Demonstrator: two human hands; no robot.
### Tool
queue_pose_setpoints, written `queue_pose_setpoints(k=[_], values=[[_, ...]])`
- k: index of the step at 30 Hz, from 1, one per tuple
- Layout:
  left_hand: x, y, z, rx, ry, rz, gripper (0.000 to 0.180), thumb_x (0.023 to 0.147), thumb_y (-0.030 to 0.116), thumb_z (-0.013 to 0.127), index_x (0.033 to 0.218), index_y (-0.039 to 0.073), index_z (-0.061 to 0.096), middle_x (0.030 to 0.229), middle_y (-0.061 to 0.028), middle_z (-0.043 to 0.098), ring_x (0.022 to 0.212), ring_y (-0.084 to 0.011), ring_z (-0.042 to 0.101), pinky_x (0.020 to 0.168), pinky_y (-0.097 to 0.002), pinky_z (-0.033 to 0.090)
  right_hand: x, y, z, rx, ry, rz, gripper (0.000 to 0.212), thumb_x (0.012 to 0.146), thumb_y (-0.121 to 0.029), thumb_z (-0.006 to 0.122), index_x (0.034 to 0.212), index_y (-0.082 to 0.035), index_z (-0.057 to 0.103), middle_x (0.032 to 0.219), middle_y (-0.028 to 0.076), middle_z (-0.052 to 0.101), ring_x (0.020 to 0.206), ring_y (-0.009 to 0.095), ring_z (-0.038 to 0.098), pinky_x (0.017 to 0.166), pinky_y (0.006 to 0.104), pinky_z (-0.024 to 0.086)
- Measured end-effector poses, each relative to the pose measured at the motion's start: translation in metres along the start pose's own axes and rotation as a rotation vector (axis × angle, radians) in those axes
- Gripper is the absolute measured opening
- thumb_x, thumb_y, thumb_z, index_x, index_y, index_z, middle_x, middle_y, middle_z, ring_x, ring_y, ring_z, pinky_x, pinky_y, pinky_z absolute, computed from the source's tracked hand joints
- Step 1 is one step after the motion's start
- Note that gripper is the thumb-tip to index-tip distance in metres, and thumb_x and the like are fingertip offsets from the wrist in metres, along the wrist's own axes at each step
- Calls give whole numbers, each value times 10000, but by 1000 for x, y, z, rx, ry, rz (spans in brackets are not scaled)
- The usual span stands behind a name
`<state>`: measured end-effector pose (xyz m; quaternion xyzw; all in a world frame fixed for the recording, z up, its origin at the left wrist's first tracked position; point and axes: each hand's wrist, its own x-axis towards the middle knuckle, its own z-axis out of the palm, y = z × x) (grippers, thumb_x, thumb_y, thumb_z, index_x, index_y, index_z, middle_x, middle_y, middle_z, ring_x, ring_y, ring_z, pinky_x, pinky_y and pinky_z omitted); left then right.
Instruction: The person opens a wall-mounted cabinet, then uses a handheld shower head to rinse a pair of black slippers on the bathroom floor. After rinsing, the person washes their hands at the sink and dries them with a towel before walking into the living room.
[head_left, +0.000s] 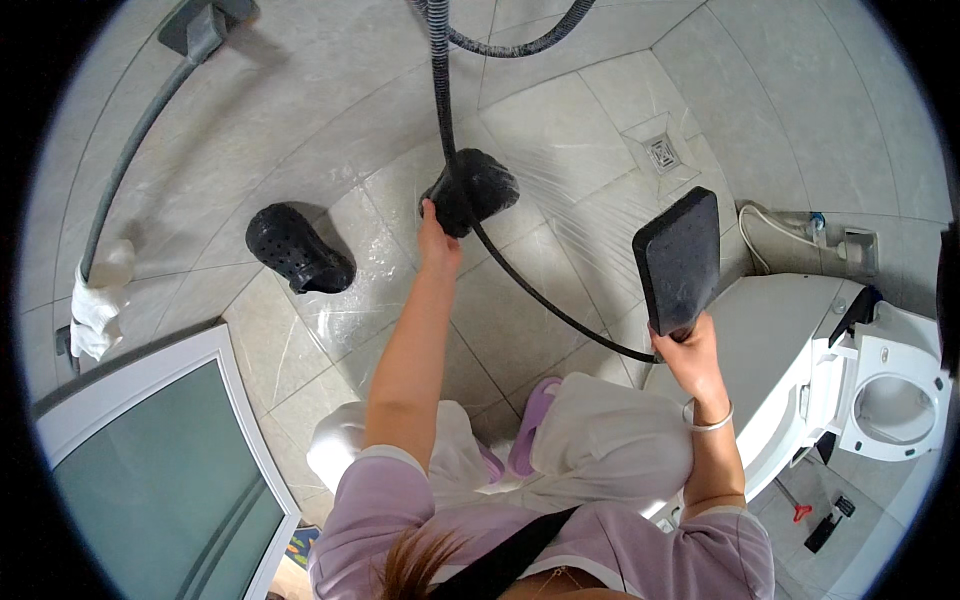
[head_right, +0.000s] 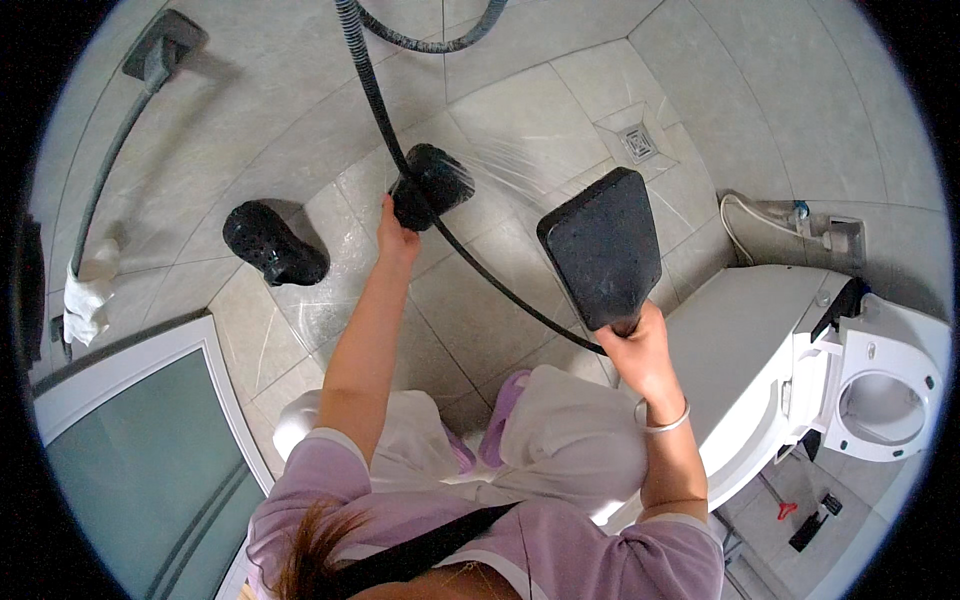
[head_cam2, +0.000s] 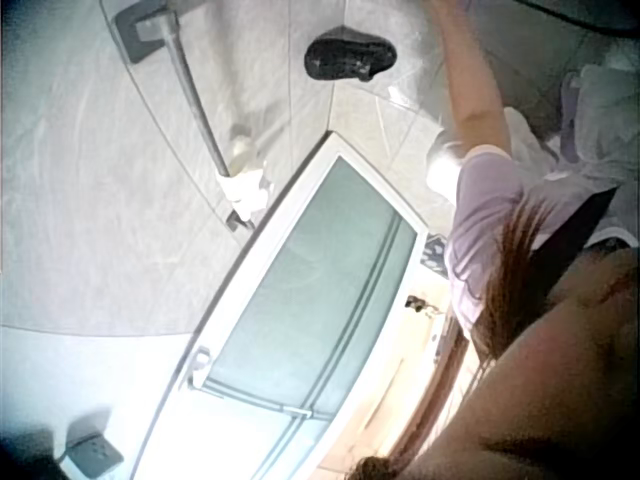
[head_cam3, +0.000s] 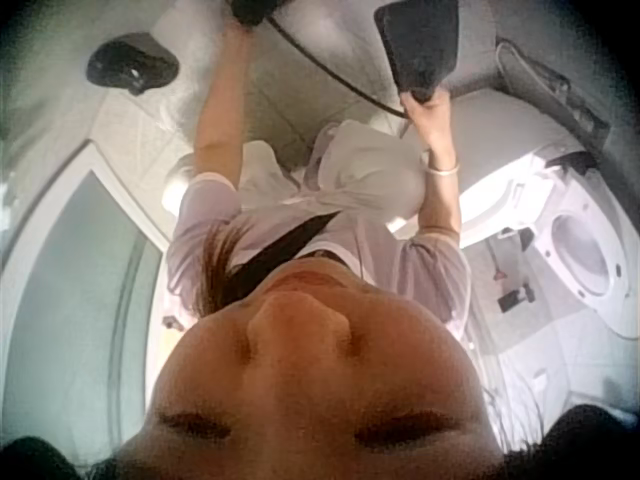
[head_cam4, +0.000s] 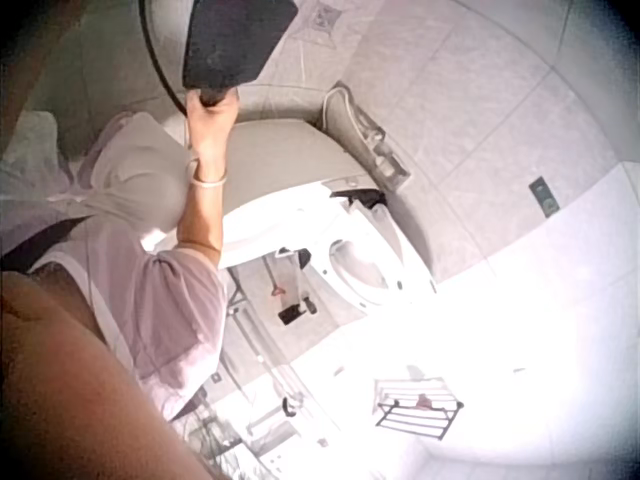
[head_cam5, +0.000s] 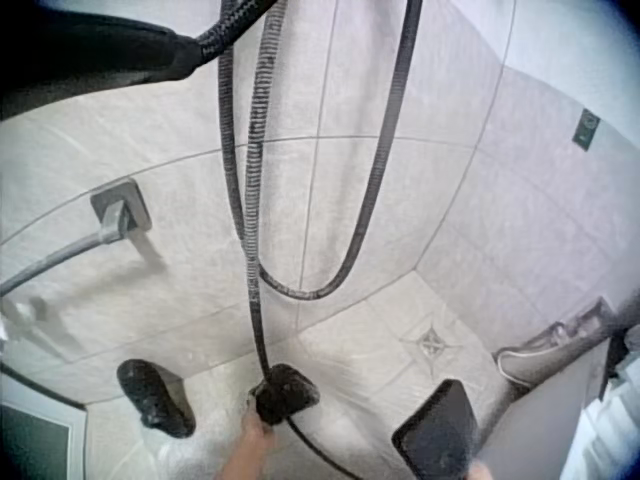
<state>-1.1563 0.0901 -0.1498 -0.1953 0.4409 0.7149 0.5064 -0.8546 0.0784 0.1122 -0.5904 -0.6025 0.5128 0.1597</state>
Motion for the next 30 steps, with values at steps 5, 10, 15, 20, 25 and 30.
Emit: queue_pose_setpoints(k=[5,10,15,20,25,30], values=[[7,-3,-7,-41,-100,17,362,865,294,471,1073,-2,464,1064,-77,542,936,-181,541,816,-285,430,-1,3,2,-3,-31,-15,68,695,41,537,662,-7,502,574,-36,468,521,40,435,467,192,347],[-10,8,-14,-197,-22,-4,336,882,290,428,1072,15,467,1050,-86,546,933,-204,540,823,-318,434,-7,-15,11,-79,-28,-59,66,687,55,536,673,8,492,590,-61,436,560,23,407,474,184,331],[-16,36,-45,-360,-25,55,385,892,369,336,1070,65,490,1047,-78,549,923,-231,542,818,-379,428,-7,-17,31,-103,-177,-122,139,672,18,570,791,26,499,583,-31,404,578,32,365,489,191,344],[-9,86,-73,-458,38,145,428,886,394,278,1134,100,465,1126,-89,506,1010,-271,490,886,-438,366,0,-26,50,-226,-247,-145,175,659,23,568,816,32,490,572,9,381,564,59,343,492,201,347],[1,113,-84,-633,-40,197,452,885,408,247,1169,114,441,1156,-95,478,1042,-283,465,881,-456,378,5,-31,60,-215,-283,-164,168,663,23,573,806,31,487,586,10,372,565,51,346,487,198,342],[18,118,-87,-668,101,157,459,880,412,259,1183,114,431,1199,-95,444,1083,-285,432,919,-452,337,8,-27,68,-223,-294,-207,181,661,14,579,827,32,510,567,44,370,550,63,350,489,212,357]])
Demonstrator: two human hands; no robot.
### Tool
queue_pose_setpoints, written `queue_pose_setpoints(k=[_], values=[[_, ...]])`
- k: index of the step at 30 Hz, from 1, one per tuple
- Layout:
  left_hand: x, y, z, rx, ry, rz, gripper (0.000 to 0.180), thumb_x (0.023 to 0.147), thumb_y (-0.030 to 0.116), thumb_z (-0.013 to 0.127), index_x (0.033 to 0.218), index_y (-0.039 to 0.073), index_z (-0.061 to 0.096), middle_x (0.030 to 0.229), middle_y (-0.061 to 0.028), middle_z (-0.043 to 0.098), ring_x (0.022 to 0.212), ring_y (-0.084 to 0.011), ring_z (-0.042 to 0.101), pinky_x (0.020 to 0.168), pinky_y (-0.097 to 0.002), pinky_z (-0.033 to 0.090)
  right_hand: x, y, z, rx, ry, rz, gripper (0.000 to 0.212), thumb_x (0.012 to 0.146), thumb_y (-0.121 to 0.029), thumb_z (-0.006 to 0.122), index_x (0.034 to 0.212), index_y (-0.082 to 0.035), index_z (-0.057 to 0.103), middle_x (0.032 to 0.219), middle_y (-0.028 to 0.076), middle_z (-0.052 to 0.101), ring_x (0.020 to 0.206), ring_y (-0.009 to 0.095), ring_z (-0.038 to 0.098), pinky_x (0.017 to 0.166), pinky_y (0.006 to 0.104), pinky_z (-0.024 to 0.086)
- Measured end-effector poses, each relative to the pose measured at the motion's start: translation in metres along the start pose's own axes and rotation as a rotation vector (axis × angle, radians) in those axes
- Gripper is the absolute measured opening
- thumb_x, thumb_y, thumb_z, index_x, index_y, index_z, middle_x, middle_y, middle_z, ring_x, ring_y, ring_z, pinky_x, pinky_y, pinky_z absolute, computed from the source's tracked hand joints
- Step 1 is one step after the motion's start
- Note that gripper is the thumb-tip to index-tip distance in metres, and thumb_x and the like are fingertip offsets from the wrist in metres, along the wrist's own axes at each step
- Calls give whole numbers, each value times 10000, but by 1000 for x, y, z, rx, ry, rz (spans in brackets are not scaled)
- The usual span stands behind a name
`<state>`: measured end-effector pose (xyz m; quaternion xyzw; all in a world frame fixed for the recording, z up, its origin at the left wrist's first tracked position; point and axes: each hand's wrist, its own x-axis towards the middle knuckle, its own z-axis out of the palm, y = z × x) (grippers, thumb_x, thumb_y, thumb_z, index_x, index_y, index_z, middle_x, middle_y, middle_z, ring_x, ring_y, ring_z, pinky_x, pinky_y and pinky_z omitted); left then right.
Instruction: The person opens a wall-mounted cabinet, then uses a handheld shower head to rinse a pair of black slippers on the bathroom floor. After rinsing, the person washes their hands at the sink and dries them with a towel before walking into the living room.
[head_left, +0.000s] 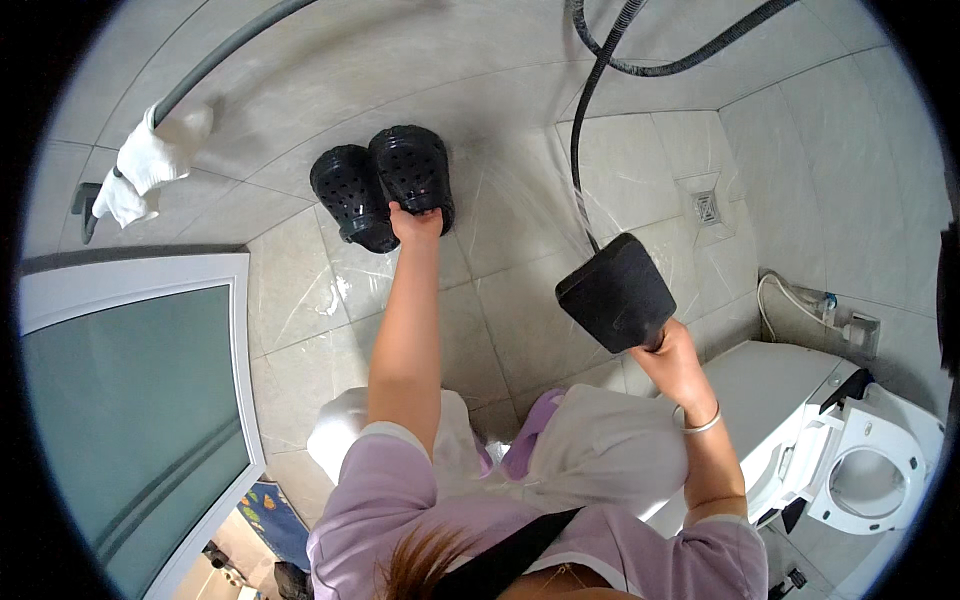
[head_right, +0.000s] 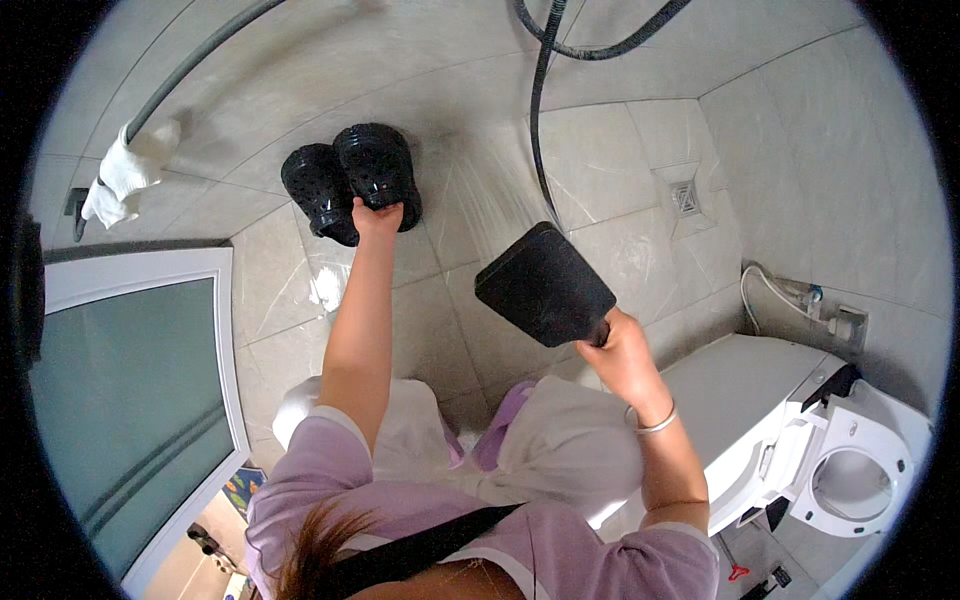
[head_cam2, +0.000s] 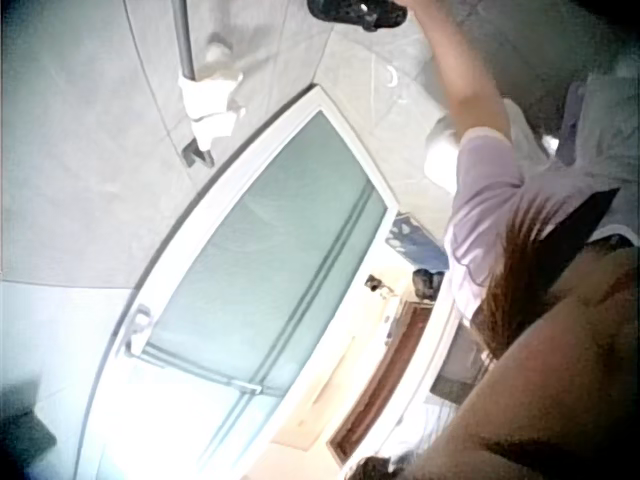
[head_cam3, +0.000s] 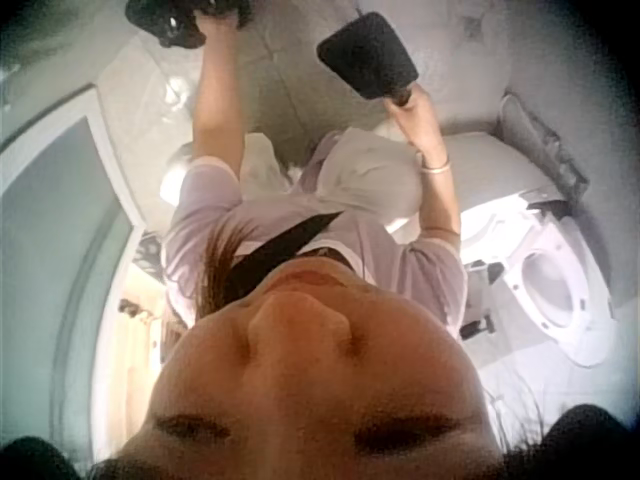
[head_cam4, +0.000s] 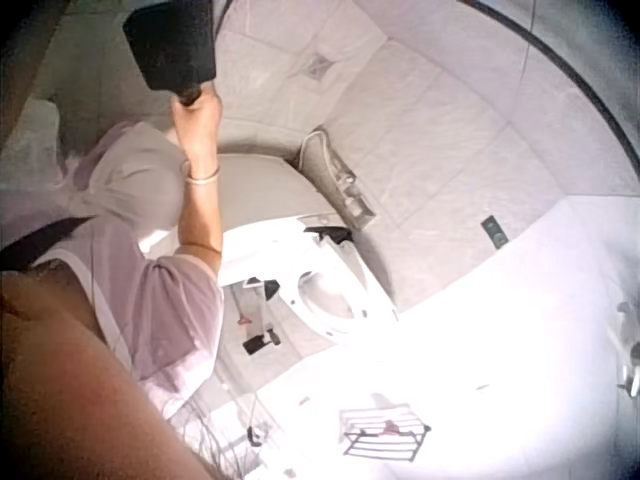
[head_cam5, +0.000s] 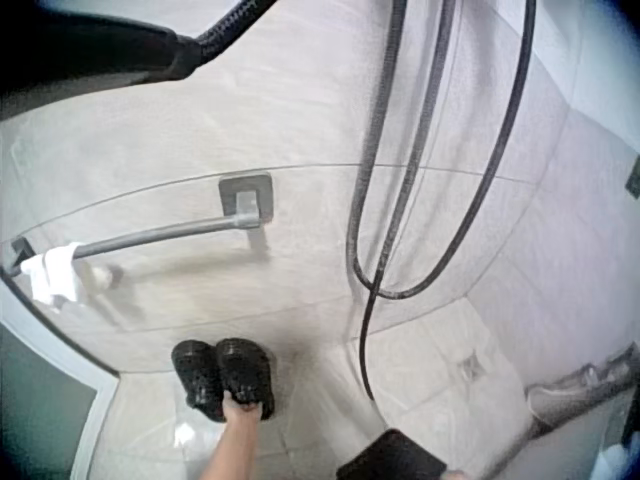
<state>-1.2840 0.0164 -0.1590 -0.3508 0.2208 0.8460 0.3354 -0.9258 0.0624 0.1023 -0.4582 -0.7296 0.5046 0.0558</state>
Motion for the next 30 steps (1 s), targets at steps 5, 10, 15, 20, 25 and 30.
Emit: queue_pose_setpoints(k=[5,10,15,20,25,30], values=[[1,-6,15,49,22,7,431,892,388,263,1158,116,466,1144,-84,493,1000,-249,501,870,-397,392,2,4,4,-111,12,-47,163,658,9,582,799,26,502,548,30,349,533,69,337,470,219,343],[15,-8,13,24,23,47,450,881,420,303,1136,92,477,1125,-81,502,981,-232,499,837,-371,402,0,2,7,-48,-18,-12,150,650,7,579,762,16,480,552,26,322,534,63,318,458,215,323],[10,-6,5,189,136,-13,699,745,616,410,1204,89,382,1207,-98,413,1106,-252,406,946,-413,284,-1,-5,8,-51,-33,23,150,653,9,574,755,21,464,558,19,321,547,56,321,466,207,320],[-8,-3,-18,212,134,-80,710,718,636,446,1151,75,397,1120,-72,457,1049,-213,429,923,-402,270,-2,-12,10,-44,-58,-23,197,656,0,594,814,24,479,582,41,380,574,61,343,490,216,348],[-44,-12,-83,823,59,-151,472,794,482,463,1038,79,491,997,-56,528,928,-190,505,764,-392,381,3,-20,21,-81,-80,-127,247,658,-18,614,874,30,504,627,128,488,564,122,438,532,251,402],[-180,-24,-47,2154,-1044,176,375,795,307,487,1061,42,498,1034,-122,548,924,-219,549,743,-374,439,15,-43,42,-112,-108,-152,329,637,-73,659,918,19,517,725,218,547,691,372,546,588,352,441]])
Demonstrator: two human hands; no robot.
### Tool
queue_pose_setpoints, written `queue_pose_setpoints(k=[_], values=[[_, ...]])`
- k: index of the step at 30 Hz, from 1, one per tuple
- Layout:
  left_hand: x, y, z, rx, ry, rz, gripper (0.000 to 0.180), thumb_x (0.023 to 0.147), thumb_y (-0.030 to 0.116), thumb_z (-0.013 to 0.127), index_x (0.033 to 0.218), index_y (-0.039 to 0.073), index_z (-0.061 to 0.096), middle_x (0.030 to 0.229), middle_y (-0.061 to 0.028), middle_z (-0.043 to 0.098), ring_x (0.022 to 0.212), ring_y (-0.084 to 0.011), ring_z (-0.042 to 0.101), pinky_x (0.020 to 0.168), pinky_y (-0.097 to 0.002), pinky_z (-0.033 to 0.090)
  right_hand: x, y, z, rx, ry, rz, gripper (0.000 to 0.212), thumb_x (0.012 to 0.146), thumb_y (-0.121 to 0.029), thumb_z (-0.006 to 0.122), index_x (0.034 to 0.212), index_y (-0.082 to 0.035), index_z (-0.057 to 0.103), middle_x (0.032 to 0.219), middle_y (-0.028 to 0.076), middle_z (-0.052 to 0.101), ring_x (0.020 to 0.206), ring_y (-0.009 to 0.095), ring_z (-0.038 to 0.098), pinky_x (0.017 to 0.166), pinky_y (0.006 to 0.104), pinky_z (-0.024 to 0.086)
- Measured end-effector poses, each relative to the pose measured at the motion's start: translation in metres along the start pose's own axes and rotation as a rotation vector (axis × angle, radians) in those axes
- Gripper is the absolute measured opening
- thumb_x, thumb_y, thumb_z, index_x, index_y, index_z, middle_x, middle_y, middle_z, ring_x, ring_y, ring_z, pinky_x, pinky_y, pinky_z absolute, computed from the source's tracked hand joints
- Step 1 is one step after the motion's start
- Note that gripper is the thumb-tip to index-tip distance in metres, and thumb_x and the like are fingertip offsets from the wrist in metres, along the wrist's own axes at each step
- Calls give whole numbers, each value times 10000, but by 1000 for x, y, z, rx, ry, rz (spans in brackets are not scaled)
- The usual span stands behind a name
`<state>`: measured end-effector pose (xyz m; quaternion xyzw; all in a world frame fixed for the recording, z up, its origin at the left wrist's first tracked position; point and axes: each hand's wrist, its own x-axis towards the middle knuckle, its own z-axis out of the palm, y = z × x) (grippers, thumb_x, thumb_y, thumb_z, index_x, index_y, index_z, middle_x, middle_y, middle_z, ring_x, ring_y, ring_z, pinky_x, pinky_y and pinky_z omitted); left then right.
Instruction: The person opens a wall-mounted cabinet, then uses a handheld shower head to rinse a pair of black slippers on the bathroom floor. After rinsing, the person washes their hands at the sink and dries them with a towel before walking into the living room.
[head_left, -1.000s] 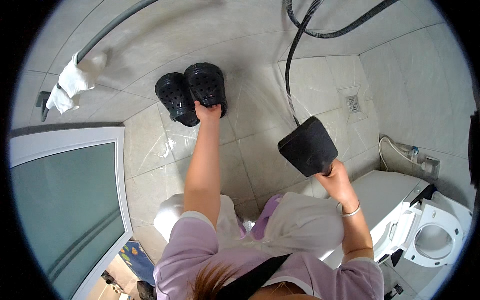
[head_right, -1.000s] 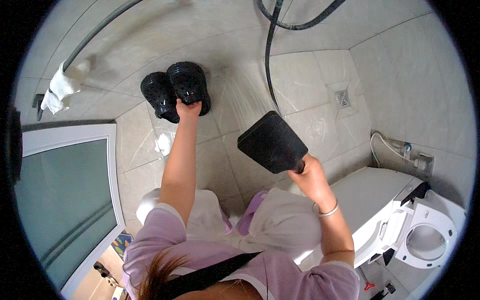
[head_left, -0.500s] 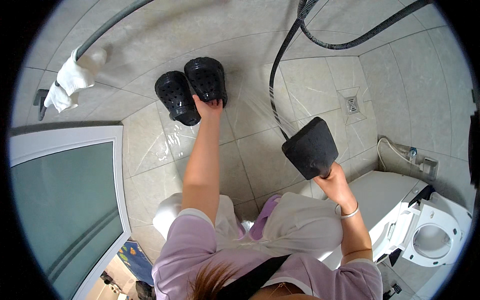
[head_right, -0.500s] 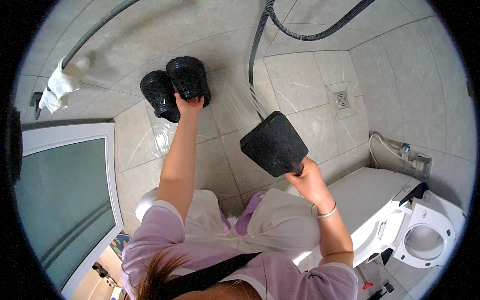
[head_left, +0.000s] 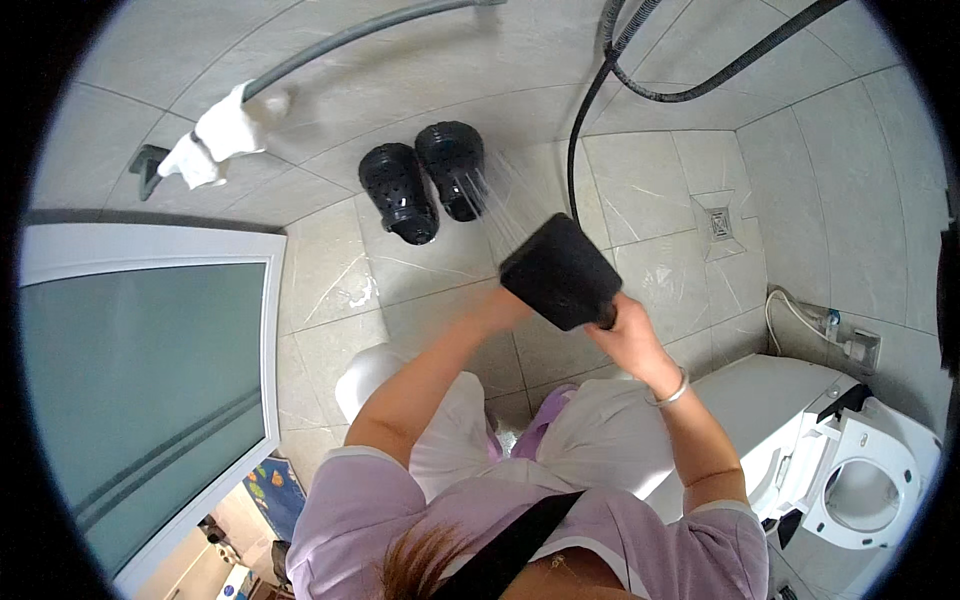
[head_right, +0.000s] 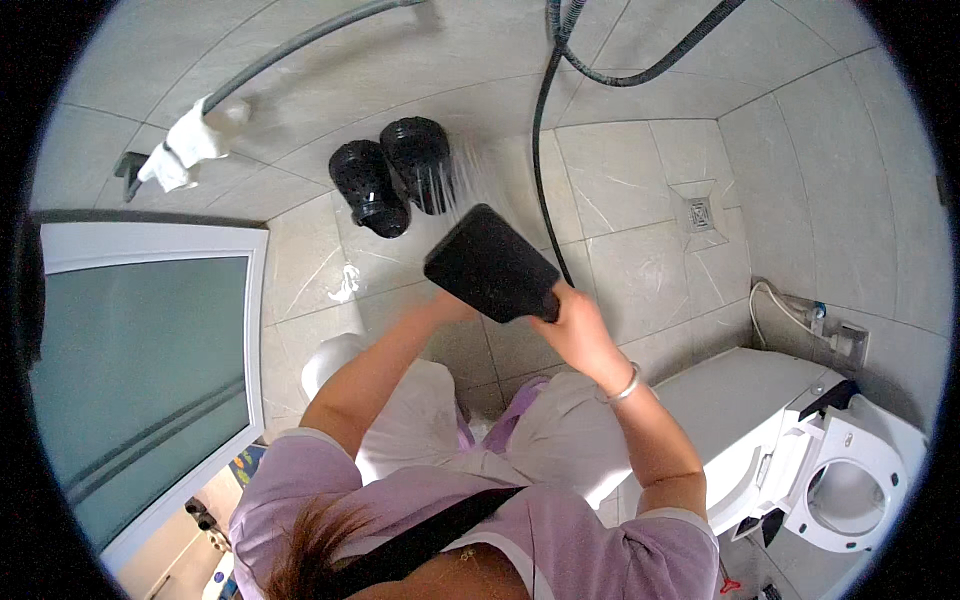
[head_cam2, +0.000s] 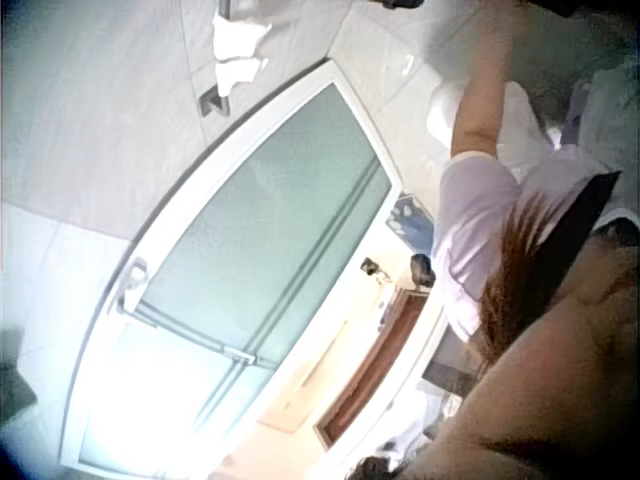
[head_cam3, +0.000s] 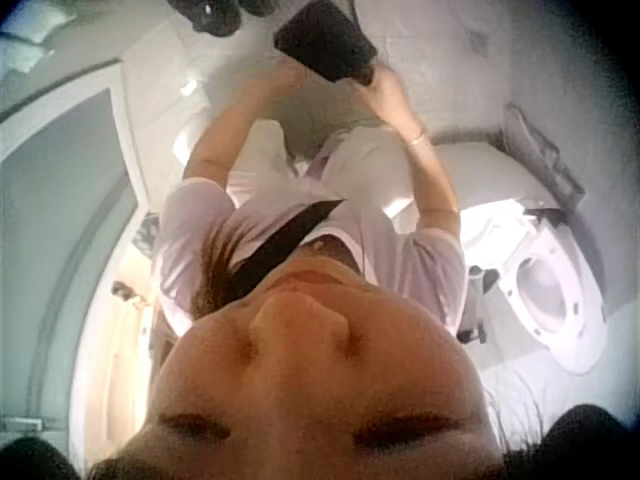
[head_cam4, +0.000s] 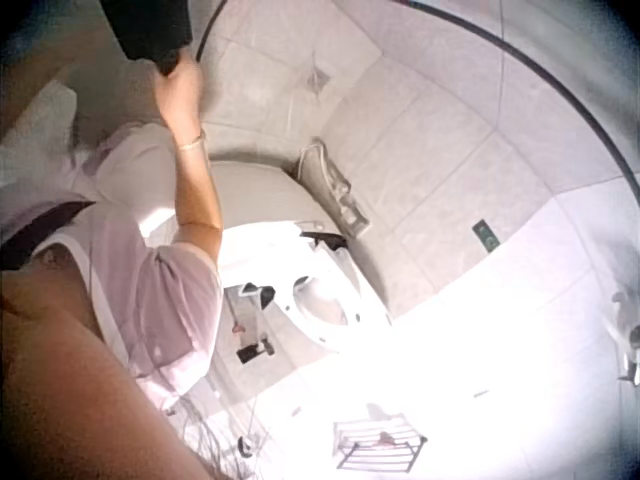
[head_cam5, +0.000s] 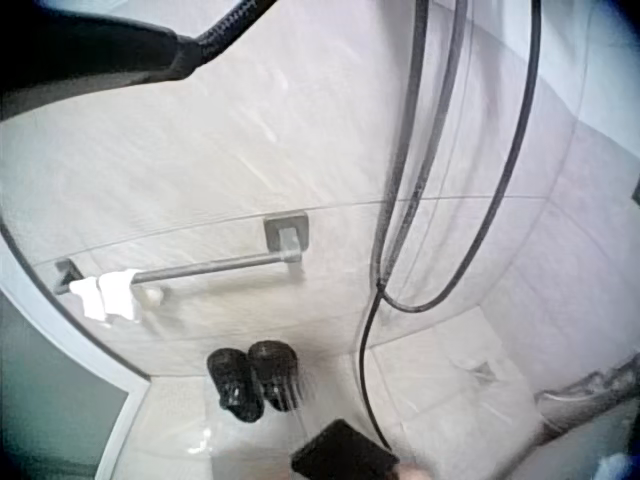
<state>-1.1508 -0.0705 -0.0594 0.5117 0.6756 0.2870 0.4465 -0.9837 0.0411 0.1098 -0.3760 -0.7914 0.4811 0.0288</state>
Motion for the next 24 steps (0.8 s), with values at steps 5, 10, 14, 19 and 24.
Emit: queue_pose_setpoints(k=[5,10,14,19,24], values=[[-53,87,7,488,-466,-139,396,776,286,509,1097,55,492,1047,-126,547,968,-295,523,777,-421,427,21,-30,39,-52,-82,-176,337,644,-94,635,937,17,510,785,211,568,758,366,547,642,373,435],[-68,67,49,403,-7,273,397,764,315,528,1079,73,505,1072,-124,531,1034,-286,466,863,-416,361,32,-45,82,-49,-180,-320,285,641,-82,613,887,-18,484,759,198,558,740,378,538,625,415,423],[-68,85,37,249,-86,152,382,767,295,532,1082,80,511,1098,-119,519,1064,-279,437,892,-408,328,26,-39,89,-61,-194,-295,273,646,-78,613,873,-18,474,761,203,552,746,371,537,629,416,422],[-62,104,15,514,-100,91,382,809,288,460,1123,71,478,1156,-130,480,1081,-290,423,905,-411,310,30,-30,84,-72,-60,-204,300,649,-64,611,913,-13,478,785,211,558,773,374,535,651,412,426],[-47,47,68,551,-26,134,403,771,301,531,1112,88,508,1133,-109,507,1071,-255,456,875,-433,341,29,-28,80,-67,29,-167,308,642,-56,613,913,-3,477,780,209,555,757,382,534,628,410,426]])
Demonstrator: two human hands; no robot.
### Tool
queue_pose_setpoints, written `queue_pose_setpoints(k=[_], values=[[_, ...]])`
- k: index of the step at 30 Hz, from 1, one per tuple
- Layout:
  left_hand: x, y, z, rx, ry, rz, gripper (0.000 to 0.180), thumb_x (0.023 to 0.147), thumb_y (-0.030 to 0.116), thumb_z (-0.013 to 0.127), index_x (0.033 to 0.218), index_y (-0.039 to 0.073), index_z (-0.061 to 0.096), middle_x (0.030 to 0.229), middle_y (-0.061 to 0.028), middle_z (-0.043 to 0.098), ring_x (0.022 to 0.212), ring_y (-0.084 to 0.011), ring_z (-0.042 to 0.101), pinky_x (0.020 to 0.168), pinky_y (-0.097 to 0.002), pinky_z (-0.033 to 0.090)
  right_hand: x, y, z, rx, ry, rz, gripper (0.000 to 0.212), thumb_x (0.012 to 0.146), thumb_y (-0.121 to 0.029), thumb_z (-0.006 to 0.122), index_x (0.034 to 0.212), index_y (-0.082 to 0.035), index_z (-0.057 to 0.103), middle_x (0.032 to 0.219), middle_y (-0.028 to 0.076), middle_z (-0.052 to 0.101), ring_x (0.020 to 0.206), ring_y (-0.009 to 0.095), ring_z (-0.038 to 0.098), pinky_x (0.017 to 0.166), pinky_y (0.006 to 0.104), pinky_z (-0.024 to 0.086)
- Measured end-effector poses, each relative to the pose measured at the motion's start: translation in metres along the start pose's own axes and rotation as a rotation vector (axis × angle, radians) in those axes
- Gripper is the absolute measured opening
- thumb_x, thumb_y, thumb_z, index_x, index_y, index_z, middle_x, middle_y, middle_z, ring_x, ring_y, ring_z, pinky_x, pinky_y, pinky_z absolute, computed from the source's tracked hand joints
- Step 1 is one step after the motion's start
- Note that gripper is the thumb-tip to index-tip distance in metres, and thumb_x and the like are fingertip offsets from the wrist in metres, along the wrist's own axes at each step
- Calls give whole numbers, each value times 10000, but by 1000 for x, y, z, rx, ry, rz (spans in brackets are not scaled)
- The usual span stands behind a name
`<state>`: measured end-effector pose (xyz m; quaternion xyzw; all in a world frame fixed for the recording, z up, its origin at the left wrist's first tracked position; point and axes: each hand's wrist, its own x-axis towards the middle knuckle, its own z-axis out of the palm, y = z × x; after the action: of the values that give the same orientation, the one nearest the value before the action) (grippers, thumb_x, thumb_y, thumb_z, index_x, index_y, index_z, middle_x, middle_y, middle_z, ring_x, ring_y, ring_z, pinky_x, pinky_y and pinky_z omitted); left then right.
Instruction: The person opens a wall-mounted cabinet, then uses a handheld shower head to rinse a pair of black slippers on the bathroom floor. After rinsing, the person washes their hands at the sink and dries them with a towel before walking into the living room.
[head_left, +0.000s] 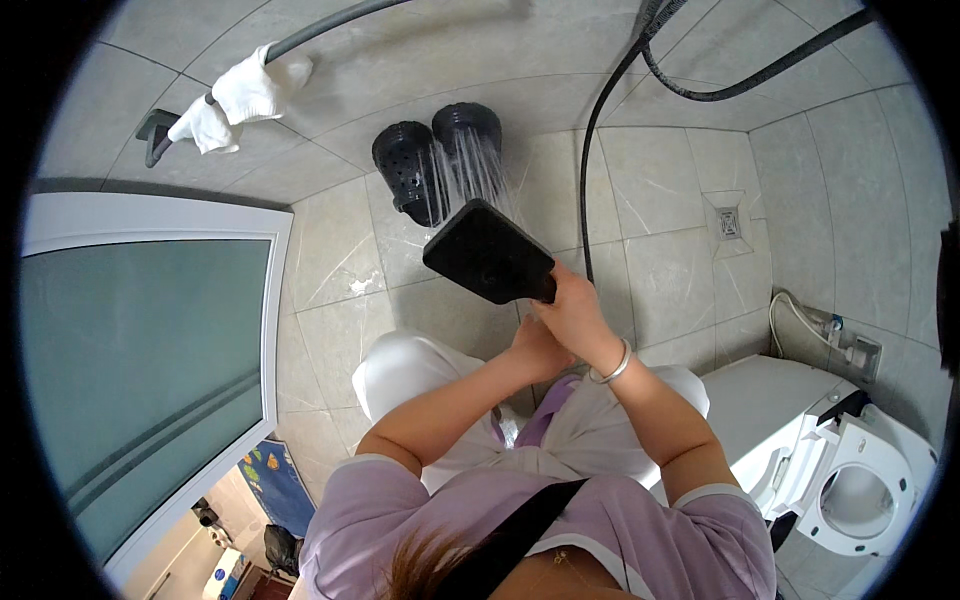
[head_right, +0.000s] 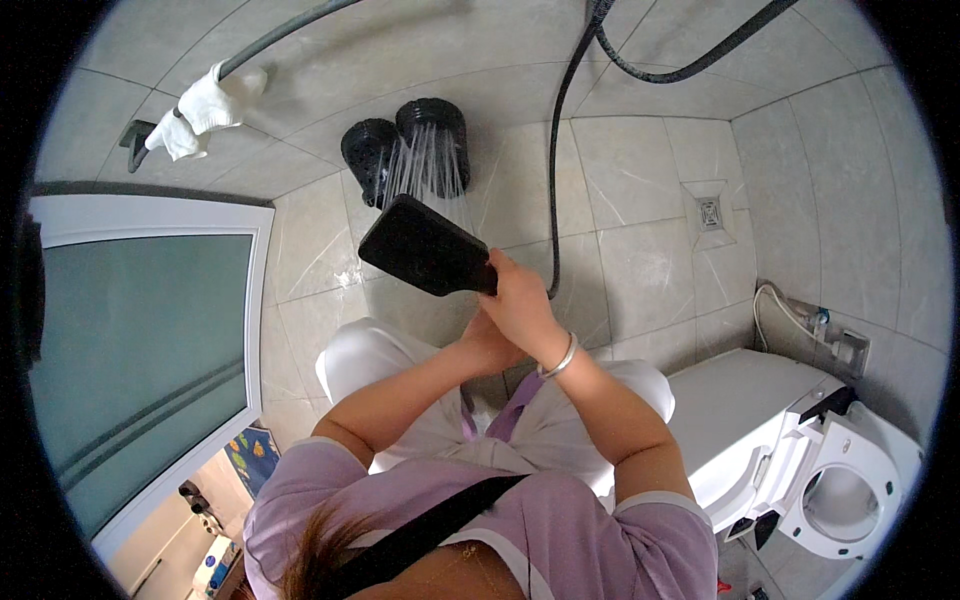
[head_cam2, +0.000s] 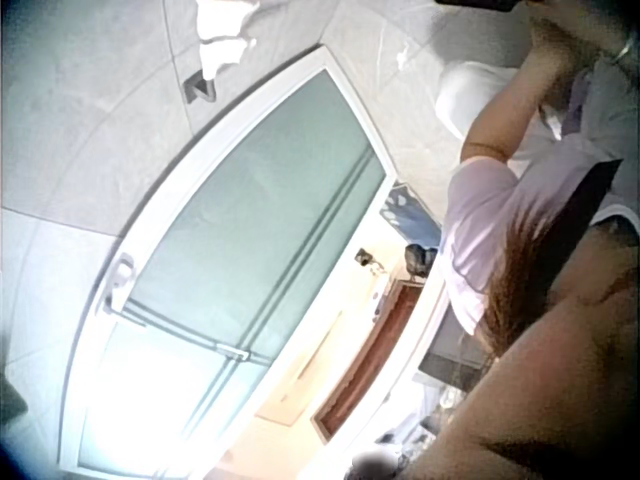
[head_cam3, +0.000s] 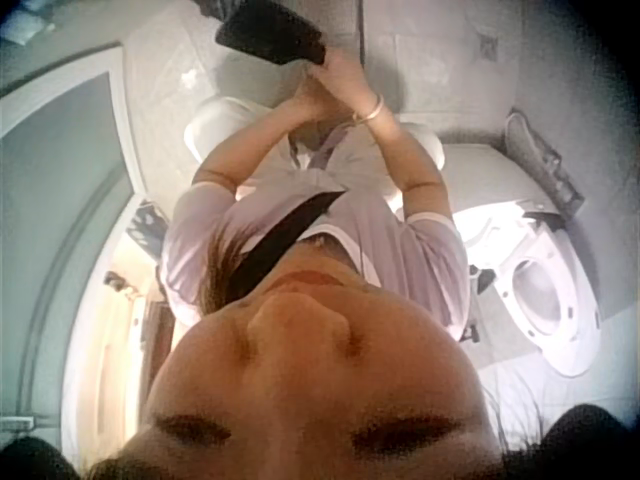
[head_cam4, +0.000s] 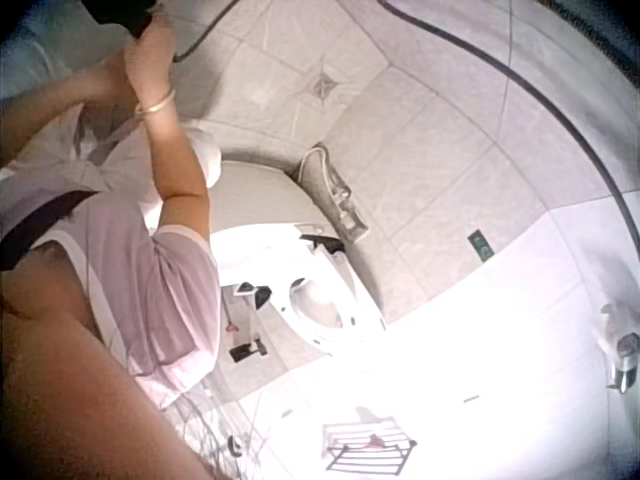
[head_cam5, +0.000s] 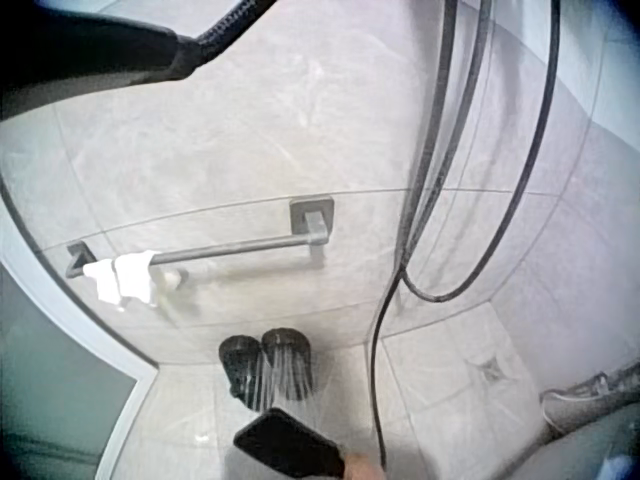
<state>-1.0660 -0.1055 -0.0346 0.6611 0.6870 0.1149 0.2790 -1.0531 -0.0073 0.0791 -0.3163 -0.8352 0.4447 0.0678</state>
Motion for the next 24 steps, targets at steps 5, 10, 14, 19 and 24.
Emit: queue_pose_setpoints(k=[5,10,14,19,24], values=[[1,-1,20,-36,-43,-3,400,776,302,519,1111,83,507,1136,-110,505,1076,-261,452,883,-468,324,0,6,2,-35,74,-96,263,646,-57,609,866,-11,472,739,200,546,711,377,536,597,410,420],[-4,33,-69,-60,-115,-25,411,795,329,475,1137,101,483,1189,-100,467,1112,-273,409,930,-440,287,6,1,11,41,73,-120,237,656,-70,606,839,-13,466,717,195,540,693,372,535,588,399,421],[-9,42,-84,-85,-359,-44,433,810,361,434,1172,125,456,1237,-94,426,1139,-267,383,966,-412,258,12,-18,19,76,7,-134,233,660,-79,607,831,-13,463,726,194,546,704,370,538,597,400,422],[-11,36,-66,-113,-394,-63,439,814,368,422,1184,133,446,1246,-92,417,1148,-262,376,972,-404,252,14,-20,34,140,-149,-164,258,659,-92,617,852,-14,465,772,199,554,747,369,542,632,415,423],[-15,32,-59,-131,-404,-69,445,819,375,410,1197,142,436,1254,-90,409,1157,-257,369,978,-397,247,10,-10,40,168,-219,-129,278,672,-117,626,880,-10,475,792,203,555,766,372,537,652,415,423]])
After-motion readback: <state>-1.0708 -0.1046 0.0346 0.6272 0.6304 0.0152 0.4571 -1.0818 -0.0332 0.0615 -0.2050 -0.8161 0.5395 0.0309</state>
